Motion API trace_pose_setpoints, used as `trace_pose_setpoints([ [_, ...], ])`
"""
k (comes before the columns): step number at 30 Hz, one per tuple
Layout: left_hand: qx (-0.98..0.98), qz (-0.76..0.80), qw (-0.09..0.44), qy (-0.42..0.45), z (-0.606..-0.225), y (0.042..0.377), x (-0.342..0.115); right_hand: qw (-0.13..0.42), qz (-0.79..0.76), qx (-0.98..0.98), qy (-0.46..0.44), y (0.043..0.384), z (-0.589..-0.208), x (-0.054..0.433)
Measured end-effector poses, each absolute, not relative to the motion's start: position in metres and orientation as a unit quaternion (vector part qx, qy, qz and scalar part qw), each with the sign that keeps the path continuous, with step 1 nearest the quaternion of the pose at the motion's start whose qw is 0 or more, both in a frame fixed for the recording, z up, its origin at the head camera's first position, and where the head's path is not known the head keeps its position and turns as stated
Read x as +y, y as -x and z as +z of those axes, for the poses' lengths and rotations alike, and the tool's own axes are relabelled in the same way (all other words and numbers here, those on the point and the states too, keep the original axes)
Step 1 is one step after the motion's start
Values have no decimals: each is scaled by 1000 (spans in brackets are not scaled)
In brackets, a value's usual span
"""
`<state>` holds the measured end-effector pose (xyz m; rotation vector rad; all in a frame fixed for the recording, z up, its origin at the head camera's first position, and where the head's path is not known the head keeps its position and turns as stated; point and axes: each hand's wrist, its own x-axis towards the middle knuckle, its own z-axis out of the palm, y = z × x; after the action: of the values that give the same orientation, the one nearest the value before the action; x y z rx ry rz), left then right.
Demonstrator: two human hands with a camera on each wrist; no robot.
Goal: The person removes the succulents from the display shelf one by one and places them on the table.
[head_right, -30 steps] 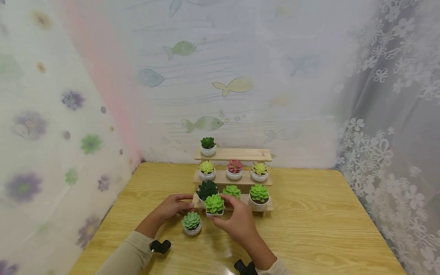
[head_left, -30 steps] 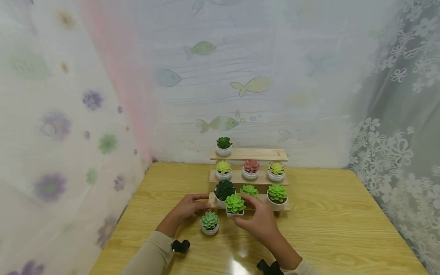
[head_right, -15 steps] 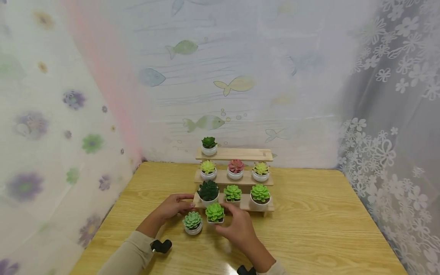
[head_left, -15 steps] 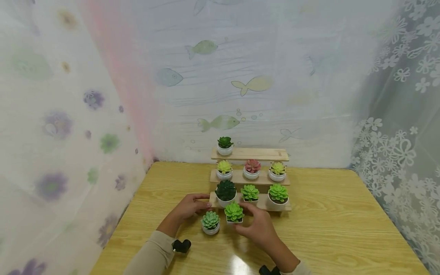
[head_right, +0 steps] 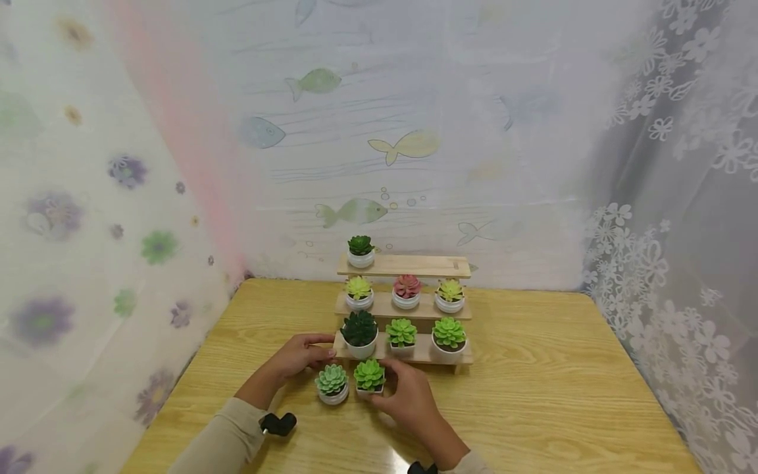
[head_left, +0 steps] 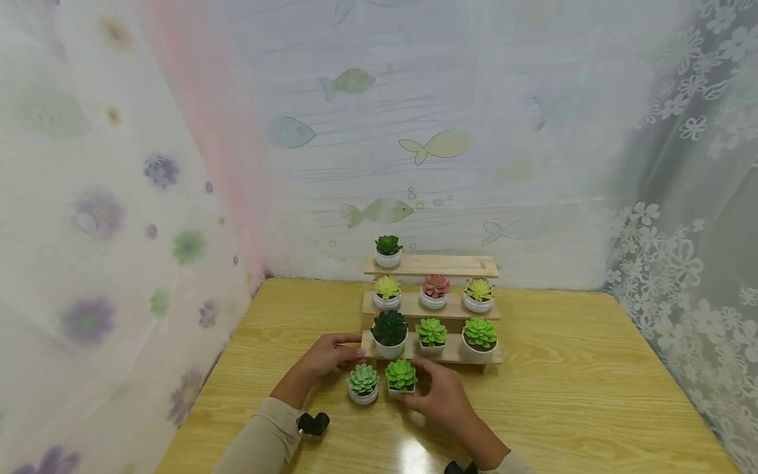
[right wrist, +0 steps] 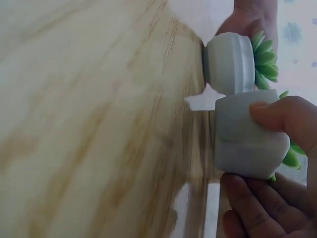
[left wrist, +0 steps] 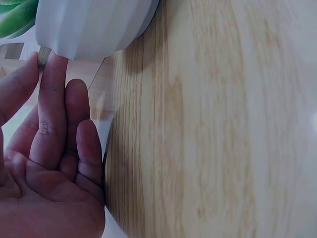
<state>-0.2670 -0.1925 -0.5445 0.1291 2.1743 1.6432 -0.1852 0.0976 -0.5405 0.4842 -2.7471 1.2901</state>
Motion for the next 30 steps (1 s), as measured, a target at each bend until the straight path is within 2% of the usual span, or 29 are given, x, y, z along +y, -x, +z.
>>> trace_pose_setpoints([
  [30, 783, 586, 203, -53, -542, 264, -194, -1, 406, -899, -164, 185, -538, 89],
])
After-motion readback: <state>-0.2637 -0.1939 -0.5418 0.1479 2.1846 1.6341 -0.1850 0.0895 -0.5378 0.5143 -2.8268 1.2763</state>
